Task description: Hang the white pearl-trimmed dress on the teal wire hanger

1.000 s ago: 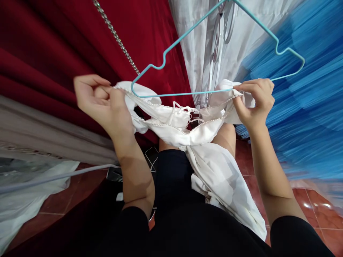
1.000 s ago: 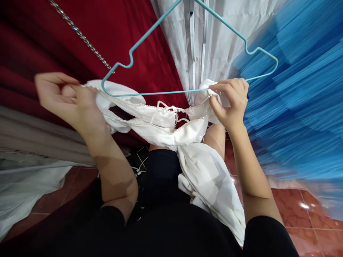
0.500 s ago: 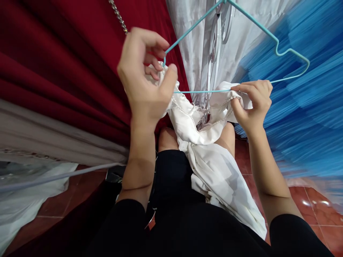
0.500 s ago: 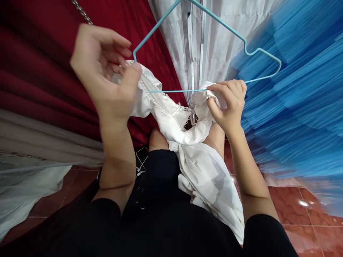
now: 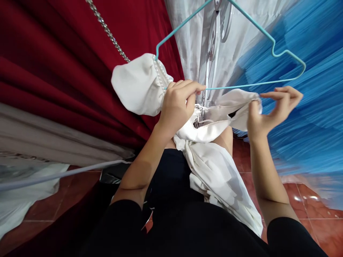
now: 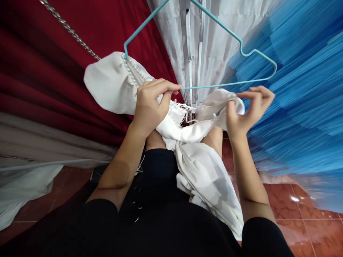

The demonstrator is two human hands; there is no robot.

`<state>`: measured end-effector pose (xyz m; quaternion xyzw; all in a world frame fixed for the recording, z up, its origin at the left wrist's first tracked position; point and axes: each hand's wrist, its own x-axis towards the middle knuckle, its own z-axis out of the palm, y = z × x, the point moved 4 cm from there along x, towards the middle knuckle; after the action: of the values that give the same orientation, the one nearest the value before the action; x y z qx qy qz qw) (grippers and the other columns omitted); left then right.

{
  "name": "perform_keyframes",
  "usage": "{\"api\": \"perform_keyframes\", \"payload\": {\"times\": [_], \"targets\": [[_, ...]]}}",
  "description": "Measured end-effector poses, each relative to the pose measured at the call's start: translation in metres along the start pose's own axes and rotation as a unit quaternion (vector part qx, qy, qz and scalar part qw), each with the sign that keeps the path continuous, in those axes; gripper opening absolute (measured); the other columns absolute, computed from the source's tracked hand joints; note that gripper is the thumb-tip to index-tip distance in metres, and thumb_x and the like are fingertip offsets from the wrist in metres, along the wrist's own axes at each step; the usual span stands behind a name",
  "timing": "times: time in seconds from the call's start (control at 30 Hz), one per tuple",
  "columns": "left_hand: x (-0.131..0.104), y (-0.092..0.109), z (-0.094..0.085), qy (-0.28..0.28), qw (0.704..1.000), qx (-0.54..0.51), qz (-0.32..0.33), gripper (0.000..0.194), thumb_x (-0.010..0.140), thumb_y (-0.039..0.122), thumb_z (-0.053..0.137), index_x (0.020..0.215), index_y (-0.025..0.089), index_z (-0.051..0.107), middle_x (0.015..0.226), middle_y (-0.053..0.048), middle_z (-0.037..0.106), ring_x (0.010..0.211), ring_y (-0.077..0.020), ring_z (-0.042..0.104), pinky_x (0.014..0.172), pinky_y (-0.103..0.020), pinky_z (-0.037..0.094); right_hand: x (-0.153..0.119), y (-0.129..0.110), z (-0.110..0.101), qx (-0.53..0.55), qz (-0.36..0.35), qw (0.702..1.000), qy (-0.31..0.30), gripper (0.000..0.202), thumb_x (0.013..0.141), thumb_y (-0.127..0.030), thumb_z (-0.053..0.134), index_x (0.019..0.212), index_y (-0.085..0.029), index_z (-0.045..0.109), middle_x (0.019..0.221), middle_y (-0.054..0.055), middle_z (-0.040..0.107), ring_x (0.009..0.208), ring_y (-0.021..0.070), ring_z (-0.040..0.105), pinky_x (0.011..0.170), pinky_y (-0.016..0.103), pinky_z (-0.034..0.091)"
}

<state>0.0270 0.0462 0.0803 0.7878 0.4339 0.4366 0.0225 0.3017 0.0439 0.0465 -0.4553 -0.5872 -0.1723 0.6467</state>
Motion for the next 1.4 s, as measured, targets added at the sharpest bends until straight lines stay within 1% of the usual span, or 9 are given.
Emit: {"api": "perform_keyframes", "payload": {"times": [0.1,0.2,0.47,0.6,0.77,0.93,1.13,1.27,1.4], "targets": [[-0.002,0.000,-0.007,-0.002,1.000,-0.002,-0.001,0.033,0.101,0.005,0.050,0.104,0.027,0.074,0.100,-0.001,0.078,0.099,-0.0221,0.073,0.096,-0.043,0.051,0.021,0.042,-0.017,-0.037,0.138,0.987,0.070,0.022,0.071,-0.009,0.066,0.072,-0.026,0.052,0.072,0.001,0.055,0.067,0.0162,0.051,0.068,0.039,0.047],[-0.003,-0.001,-0.008,-0.012,1.000,-0.009,-0.002,0.033,0.100,0.005,0.050,0.105,0.028,0.073,0.102,-0.001,0.078,0.100,-0.0225,0.072,0.097,-0.043,0.050,0.059,0.062,-0.024,-0.046,0.189,0.978,0.073,0.035,0.067,0.001,0.067,0.061,-0.026,0.045,0.060,-0.006,0.049,0.057,0.0095,0.043,0.060,0.030,0.038],[-0.005,0.001,-0.007,0.004,1.000,-0.004,0.006,0.034,0.099,0.005,0.049,0.105,0.026,0.074,0.103,-0.001,0.079,0.099,-0.0223,0.073,0.097,-0.043,0.051,0.117,0.041,-0.013,-0.063,0.167,0.984,-0.012,0.045,0.064,0.015,0.062,0.054,-0.023,0.039,0.055,-0.010,0.038,0.055,0.0038,0.035,0.061,0.029,0.024],[-0.005,-0.001,-0.004,0.001,1.000,0.006,0.004,0.034,0.101,0.007,0.048,0.107,0.027,0.075,0.103,-0.001,0.078,0.100,-0.0226,0.072,0.100,-0.044,0.051,0.116,0.038,-0.017,-0.099,0.112,0.989,0.003,0.046,0.060,0.018,0.058,0.052,-0.023,0.037,0.054,-0.010,0.035,0.055,0.0029,0.029,0.062,0.032,0.019],[-0.003,-0.009,-0.001,-0.011,1.000,0.005,-0.008,0.034,0.101,0.009,0.047,0.108,0.028,0.074,0.105,-0.002,0.078,0.102,-0.0226,0.071,0.101,-0.044,0.052,0.111,0.040,-0.024,-0.148,0.150,0.977,-0.037,0.043,0.061,0.012,0.064,0.052,-0.020,0.037,0.053,-0.010,0.035,0.053,0.0017,0.031,0.061,0.031,0.020],[-0.002,-0.009,0.001,-0.005,1.000,0.006,-0.003,0.035,0.100,0.008,0.048,0.109,0.029,0.075,0.104,-0.002,0.079,0.100,-0.0225,0.071,0.097,-0.043,0.053,0.121,0.027,-0.008,-0.073,0.093,0.992,-0.031,0.038,0.056,0.009,0.061,0.051,-0.023,0.040,0.053,-0.007,0.042,0.054,0.0042,0.033,0.059,0.031,0.018],[-0.004,-0.010,0.004,0.002,1.000,0.006,-0.003,0.035,0.101,0.008,0.048,0.110,0.028,0.075,0.108,-0.001,0.079,0.102,-0.0233,0.071,0.101,-0.044,0.049,0.123,-0.011,0.037,-0.021,0.081,0.995,-0.062,0.042,0.058,0.003,0.059,0.052,-0.030,0.036,0.055,-0.005,0.043,0.053,0.0073,0.032,0.058,0.032,0.021],[-0.004,-0.012,0.003,-0.007,1.000,0.009,-0.009,0.033,0.103,0.009,0.049,0.111,0.029,0.074,0.108,-0.001,0.078,0.102,-0.0241,0.070,0.102,-0.045,0.047,0.097,-0.053,0.040,0.113,0.043,0.990,-0.074,0.025,0.068,-0.007,0.071,0.073,-0.026,0.054,0.077,-0.003,0.059,0.052,0.0055,0.036,0.053,0.032,0.023],[-0.003,-0.014,0.003,-0.003,1.000,0.022,-0.009,0.033,0.103,0.010,0.050,0.109,0.031,0.074,0.107,-0.001,0.079,0.100,-0.0237,0.069,0.101,-0.044,0.047,0.054,-0.079,0.042,0.151,0.058,0.965,-0.207,0.012,0.087,-0.022,0.070,0.099,-0.021,0.071,0.061,-0.009,0.050,0.049,0.0069,0.040,0.055,0.031,0.026]]}}
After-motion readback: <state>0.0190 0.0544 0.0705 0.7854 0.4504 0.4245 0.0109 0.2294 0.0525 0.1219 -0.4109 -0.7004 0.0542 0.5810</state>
